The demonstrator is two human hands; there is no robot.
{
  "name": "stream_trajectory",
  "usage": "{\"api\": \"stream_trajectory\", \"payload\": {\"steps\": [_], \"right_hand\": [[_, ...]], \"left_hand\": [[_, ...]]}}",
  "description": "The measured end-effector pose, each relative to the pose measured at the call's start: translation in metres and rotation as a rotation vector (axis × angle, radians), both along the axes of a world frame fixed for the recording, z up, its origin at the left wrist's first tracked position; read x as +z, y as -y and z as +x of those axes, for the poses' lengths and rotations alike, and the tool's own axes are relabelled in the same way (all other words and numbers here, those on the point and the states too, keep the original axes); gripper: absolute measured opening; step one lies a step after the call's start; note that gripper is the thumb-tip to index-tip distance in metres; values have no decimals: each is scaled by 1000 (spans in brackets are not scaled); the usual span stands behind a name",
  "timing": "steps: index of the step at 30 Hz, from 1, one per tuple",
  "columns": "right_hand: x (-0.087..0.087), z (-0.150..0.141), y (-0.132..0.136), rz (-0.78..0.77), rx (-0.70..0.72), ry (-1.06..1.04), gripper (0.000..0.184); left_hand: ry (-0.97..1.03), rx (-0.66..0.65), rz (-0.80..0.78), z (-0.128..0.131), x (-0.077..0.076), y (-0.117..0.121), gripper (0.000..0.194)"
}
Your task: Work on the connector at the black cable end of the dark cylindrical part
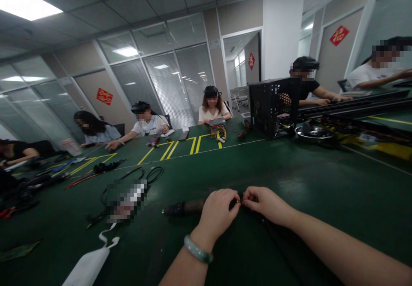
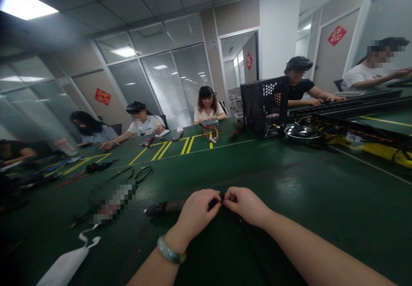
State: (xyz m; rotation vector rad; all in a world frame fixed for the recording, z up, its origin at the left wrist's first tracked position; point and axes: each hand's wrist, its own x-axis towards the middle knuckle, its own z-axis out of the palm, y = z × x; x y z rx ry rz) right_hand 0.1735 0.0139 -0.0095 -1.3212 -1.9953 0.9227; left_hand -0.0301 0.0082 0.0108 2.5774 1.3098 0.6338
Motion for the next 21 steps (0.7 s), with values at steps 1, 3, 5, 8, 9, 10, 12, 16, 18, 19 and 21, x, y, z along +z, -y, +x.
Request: {"api": "stream_trajectory", "payload": {"steps": [1, 3, 5, 8, 9, 10, 12, 16, 18, 19, 21], "right_hand": [[-1, 0, 0, -6, -2, -1, 13], [-2, -1, 0, -22, -3, -11, 14], [-2, -2, 0, -37, -4, -21, 14], [-1, -4, 1, -43, -25, -7, 15], [1, -4, 2, -37, -33, 13, 14], [3, -4, 2, -28, -38, 35, 14], [9, -3, 4, -7, -42, 90, 13], [24, 4, 11, 12, -112, 263, 17], [29, 10, 14, -65, -94, 341, 23], [30, 13, 15, -142, -48, 356, 25], [30, 19, 16, -325, 78, 341, 27]], "left_hand": [[-2, 1, 0, 0, 0, 0, 10], [-4, 5, 6, 1, 0, 0, 11], [-2, 7, 21, 2, -1, -1, 12], [4, 7, 41, 2, -3, -3, 11], [6, 10, 45, 2, -3, -3, 10], [7, 14, 45, 2, -4, -3, 9], [9, 20, 41, 2, -4, -3, 9], [6, 32, 27, 2, -4, -3, 10], [4, 36, 18, 2, -3, -3, 10], [3, 36, 13, 2, -2, -3, 10], [0, 37, 3, 2, -1, -2, 10]]}}
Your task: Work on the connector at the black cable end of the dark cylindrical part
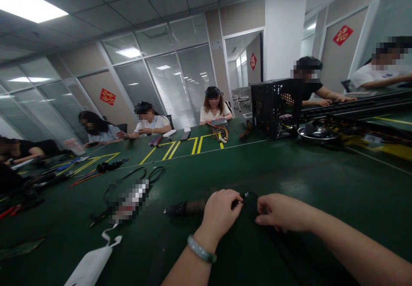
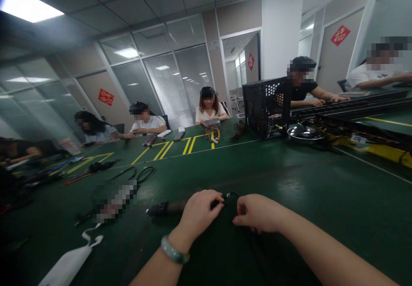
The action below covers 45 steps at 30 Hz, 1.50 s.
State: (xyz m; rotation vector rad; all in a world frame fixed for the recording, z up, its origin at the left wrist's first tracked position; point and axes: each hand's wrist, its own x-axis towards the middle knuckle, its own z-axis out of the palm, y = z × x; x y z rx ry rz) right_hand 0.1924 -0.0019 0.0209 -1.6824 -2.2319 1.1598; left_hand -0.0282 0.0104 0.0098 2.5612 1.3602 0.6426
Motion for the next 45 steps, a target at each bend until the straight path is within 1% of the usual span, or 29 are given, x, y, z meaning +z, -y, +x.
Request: {"api": "stream_trajectory", "payload": {"steps": [2, 3, 6, 9, 14, 16, 17, 21, 24, 26, 31, 36, 40, 45], "right_hand": [[-3, 3, -1, -143, 53, -49, 23], [-5, 3, -1, -170, 59, -71, 21], [-12, -1, -2, -170, 29, -118, 16], [-16, -9, 0, -161, -39, -148, 14], [-18, -24, 3, -94, -189, -121, 12], [-17, -26, 2, -47, -188, -82, 13], [-17, -26, 2, 9, -173, -54, 13], [-15, -24, -1, 338, -141, 15, 13], [-15, -24, -5, 437, -124, -40, 10], [-16, -25, -7, 454, -113, -93, 10], [-20, -27, -10, 385, -109, -193, 12], [-24, -25, -11, 369, -102, -250, 12], [-25, -24, -10, 374, -109, -246, 11], [-23, -24, -11, 445, -105, -215, 9]], "left_hand": [[-6, 4, -7, 0, 1, 0, 10], [-8, 6, -8, 0, 1, 0, 10], [-5, 3, -3, 1, 1, 0, 10], [-4, 0, 0, 1, 0, 0, 10], [-9, 6, 1, 1, -1, -1, 11], [0, 5, 5, 1, -1, -1, 10], [4, 4, 8, 1, -2, -2, 10], [12, -12, 15, 0, -2, -2, 10], [12, -17, 17, 0, -1, -1, 10], [0, -16, 14, 0, 0, -1, 11], [-21, -10, 10, 0, 1, 0, 11], [-29, 5, 6, 1, 2, 1, 13], [-26, 68, -28, 0, 2, 2, 12], [-6, 11, -22, -1, -1, -1, 7]]}}
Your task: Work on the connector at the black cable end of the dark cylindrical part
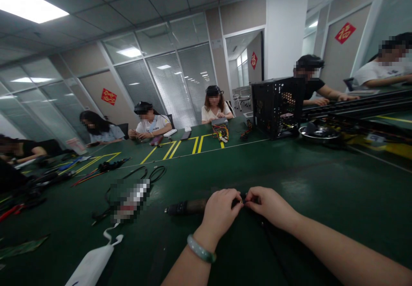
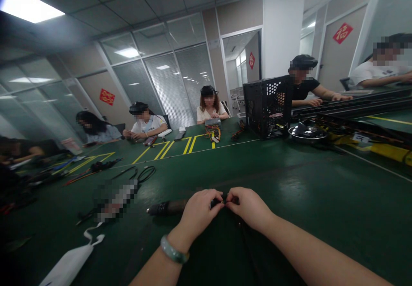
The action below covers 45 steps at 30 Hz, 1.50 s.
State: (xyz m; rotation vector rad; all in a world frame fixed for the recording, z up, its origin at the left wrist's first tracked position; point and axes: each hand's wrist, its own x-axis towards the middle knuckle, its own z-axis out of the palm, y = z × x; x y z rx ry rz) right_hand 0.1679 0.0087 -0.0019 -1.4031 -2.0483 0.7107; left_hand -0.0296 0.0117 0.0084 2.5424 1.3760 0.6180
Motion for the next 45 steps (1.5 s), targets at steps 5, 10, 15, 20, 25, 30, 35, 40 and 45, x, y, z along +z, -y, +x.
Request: {"api": "stream_trajectory", "payload": {"steps": [5, 10, 15, 20, 25, 30, 35, 40, 45], "right_hand": [[-2, -1, -1, -13, -12, -29, 9], [-5, -1, -2, -127, -2, -132, 13], [-5, 1, -4, -151, 8, -164, 13], [-5, 4, -5, -156, 25, -132, 14], [-6, 2, -4, -134, 18, -137, 14], [-6, 4, -4, -122, 24, -142, 13], [-6, 4, -5, -103, 26, -154, 11], [-6, 4, -5, -109, 40, -175, 12], [-5, 5, -4, -112, 46, -173, 12]], "left_hand": [[4, -26, 17, 0, -2, -2, 8], [-7, -24, 20, 0, 1, 1, 10], [-2, -21, 14, 0, 3, 2, 9], [5, -14, 10, 0, 3, 2, 7], [5, 18, 6, 0, 2, 2, 18], [2, -5, 12, 0, 1, 1, 13], [12, -25, 43, 0, -1, 0, 13], [21, -25, 32, -1, 0, 1, 10], [39, -37, 33, -1, 2, 1, 14]]}}
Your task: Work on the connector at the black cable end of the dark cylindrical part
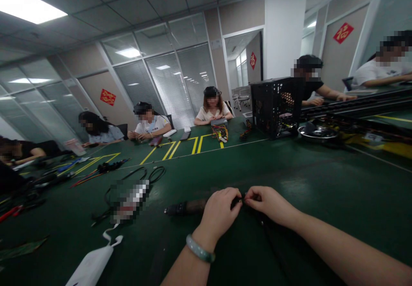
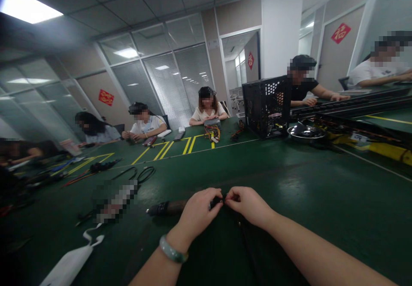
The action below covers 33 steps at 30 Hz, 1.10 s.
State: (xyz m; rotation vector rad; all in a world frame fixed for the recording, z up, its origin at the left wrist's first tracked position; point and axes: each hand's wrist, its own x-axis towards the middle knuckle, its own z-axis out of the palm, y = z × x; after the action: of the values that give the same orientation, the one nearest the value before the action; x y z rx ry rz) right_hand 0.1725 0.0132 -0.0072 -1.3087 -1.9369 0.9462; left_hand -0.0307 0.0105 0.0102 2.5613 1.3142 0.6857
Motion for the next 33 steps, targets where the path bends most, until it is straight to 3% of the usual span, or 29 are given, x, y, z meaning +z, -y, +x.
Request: {"api": "stream_trajectory", "payload": {"steps": [8, 14, 21, 26, 30, 33], "right_hand": [[1, 0, 0, 1, -11, 16, 13], [-3, 0, -2, -4, 5, -1, 13], [3, -1, 0, 11, -15, 14, 13], [4, -1, 2, -8, -7, 5, 13], [0, -1, -1, -11, 3, 12, 13], [-1, 0, -1, -4, 11, 22, 13]], "left_hand": [[5, -28, -1, -1, 0, 0, 6], [-10, -31, 2, -1, -1, -1, 18], [-2, -8, 17, 0, -1, 0, 7], [-20, -24, 9, 0, 0, 1, 9], [-28, -10, 0, 1, 0, 0, 22], [-38, -12, -8, 1, 1, 0, 17]]}}
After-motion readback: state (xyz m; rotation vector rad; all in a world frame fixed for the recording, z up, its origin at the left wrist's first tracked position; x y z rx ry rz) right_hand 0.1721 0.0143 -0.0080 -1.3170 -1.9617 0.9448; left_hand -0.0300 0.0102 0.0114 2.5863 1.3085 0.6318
